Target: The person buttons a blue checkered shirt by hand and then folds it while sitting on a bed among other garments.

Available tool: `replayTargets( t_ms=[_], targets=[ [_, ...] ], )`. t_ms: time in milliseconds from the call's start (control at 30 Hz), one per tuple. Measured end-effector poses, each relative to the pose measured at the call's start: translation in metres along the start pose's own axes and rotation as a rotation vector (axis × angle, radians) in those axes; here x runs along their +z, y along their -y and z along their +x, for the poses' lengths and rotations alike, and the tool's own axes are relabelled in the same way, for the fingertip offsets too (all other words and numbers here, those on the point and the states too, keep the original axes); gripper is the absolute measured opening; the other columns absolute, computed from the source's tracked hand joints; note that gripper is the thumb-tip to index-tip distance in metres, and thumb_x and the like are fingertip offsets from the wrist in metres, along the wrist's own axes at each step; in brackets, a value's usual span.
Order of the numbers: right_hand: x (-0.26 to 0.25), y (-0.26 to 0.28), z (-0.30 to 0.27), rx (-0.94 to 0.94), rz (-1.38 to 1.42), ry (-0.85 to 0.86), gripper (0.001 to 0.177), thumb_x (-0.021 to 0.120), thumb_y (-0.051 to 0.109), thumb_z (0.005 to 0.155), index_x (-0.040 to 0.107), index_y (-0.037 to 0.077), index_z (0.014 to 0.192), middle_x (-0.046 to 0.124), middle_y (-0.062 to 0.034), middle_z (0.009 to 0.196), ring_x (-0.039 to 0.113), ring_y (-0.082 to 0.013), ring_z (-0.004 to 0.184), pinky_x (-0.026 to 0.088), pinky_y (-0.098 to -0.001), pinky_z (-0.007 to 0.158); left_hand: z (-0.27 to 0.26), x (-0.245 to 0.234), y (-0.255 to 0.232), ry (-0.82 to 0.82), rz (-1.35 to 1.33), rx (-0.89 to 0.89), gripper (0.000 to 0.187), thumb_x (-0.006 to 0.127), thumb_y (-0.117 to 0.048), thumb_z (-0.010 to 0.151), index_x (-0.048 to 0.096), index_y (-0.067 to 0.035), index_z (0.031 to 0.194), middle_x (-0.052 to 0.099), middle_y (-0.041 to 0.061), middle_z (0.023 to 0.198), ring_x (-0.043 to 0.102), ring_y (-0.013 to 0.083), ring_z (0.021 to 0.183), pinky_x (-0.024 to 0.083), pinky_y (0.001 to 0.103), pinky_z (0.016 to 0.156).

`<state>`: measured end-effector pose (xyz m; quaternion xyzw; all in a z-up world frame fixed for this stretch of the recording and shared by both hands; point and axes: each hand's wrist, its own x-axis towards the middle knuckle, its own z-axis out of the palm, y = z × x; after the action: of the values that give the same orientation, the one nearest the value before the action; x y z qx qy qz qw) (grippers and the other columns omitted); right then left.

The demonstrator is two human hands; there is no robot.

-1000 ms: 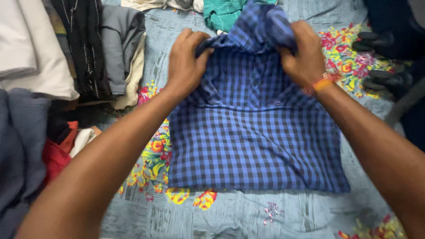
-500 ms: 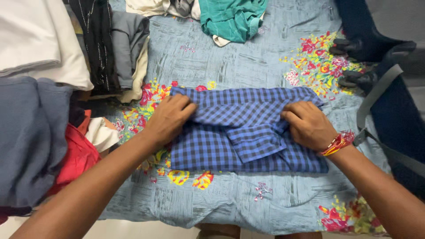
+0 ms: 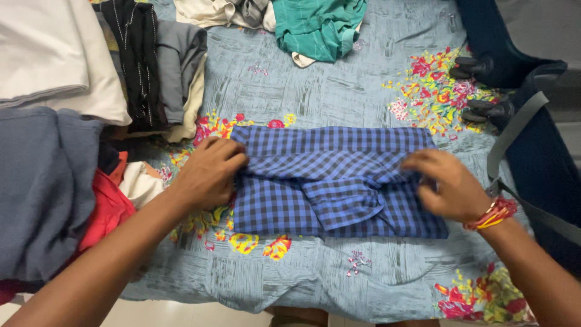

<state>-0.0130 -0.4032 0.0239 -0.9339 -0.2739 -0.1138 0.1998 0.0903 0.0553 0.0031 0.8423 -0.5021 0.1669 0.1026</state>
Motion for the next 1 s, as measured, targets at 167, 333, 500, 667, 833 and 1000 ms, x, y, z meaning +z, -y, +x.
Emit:
replayTargets(
  t_ms=[167, 333, 500, 667, 833, 1000],
  targets=[
    [-0.005, 0.012, 0.02, -0.048, -0.057, -0.036, 0.046, 0.065, 0.004, 0.068, 0.067, 0.004, 0.114, 0.064, -0.017, 0.115, 0.061, -0.0368, 0.108, 0.048, -0.0447, 0.097, 0.025, -0.012, -0.041, -0.096, -0.153, 0.035, 0.051, 0.072, -0.012, 0.064, 0.068, -0.006, 0.114, 0.063, 0.015, 0.117, 0.058, 0.0336, 0.11, 0.045, 0.047, 0.099],
    [0.02, 0.057, 0.022, -0.275, -0.104, 0.078, 0.055, 0.071, 0.01, 0.059, 0.071, 0.003, 0.114, 0.065, -0.0171, 0.109, 0.06, -0.0369, 0.102, 0.047, -0.0473, 0.089, 0.048, 0.02, -0.102, -0.141, -0.171, 0.089, 0.054, 0.073, -0.025, 0.076, 0.068, 0.0, 0.124, 0.063, 0.016, 0.119, 0.058, 0.0333, 0.114, 0.043, 0.048, 0.09],
    [0.028, 0.073, 0.005, -0.128, -0.015, -0.244, 0.034, 0.069, -0.001, 0.073, 0.07, 0.008, 0.106, 0.066, -0.0099, 0.101, 0.063, -0.0282, 0.095, 0.051, -0.0399, 0.086, 0.049, 0.031, -0.11, -0.107, -0.238, 0.036, 0.032, 0.069, -0.012, 0.081, 0.069, -0.004, 0.112, 0.066, 0.01, 0.118, 0.061, 0.0271, 0.115, 0.046, 0.046, 0.102],
    [0.012, 0.08, -0.011, -0.204, 0.023, -0.104, 0.033, 0.079, 0.013, 0.072, 0.071, 0.006, 0.104, 0.069, -0.011, 0.096, 0.064, -0.0292, 0.085, 0.051, -0.0401, 0.075, 0.035, 0.003, -0.107, -0.18, -0.239, 0.12, 0.038, 0.068, -0.016, 0.079, 0.069, -0.003, 0.115, 0.066, 0.013, 0.122, 0.061, 0.0297, 0.116, 0.044, 0.048, 0.104],
    [0.013, 0.047, -0.006, 0.095, 0.028, -0.232, 0.023, 0.071, 0.009, 0.085, 0.07, 0.003, 0.107, 0.068, -0.0141, 0.099, 0.064, -0.0334, 0.091, 0.051, -0.0422, 0.083, 0.027, -0.006, -0.085, -0.137, -0.378, 0.032, 0.036, 0.066, -0.027, 0.092, 0.068, -0.003, 0.118, 0.064, 0.017, 0.122, 0.059, 0.0349, 0.118, 0.042, 0.05, 0.105],
    [0.051, -0.001, 0.032, 0.115, -0.096, -0.25, 0.038, 0.063, 0.015, 0.094, 0.062, -0.002, 0.129, 0.061, -0.0211, 0.13, 0.055, -0.0394, 0.125, 0.042, -0.0477, 0.109, 0.067, 0.042, -0.069, -0.127, -0.225, -0.319, 0.058, 0.055, -0.045, 0.101, 0.056, -0.003, 0.141, 0.054, 0.022, 0.145, 0.047, 0.0422, 0.137, 0.035, 0.053, 0.113]
  ],
)
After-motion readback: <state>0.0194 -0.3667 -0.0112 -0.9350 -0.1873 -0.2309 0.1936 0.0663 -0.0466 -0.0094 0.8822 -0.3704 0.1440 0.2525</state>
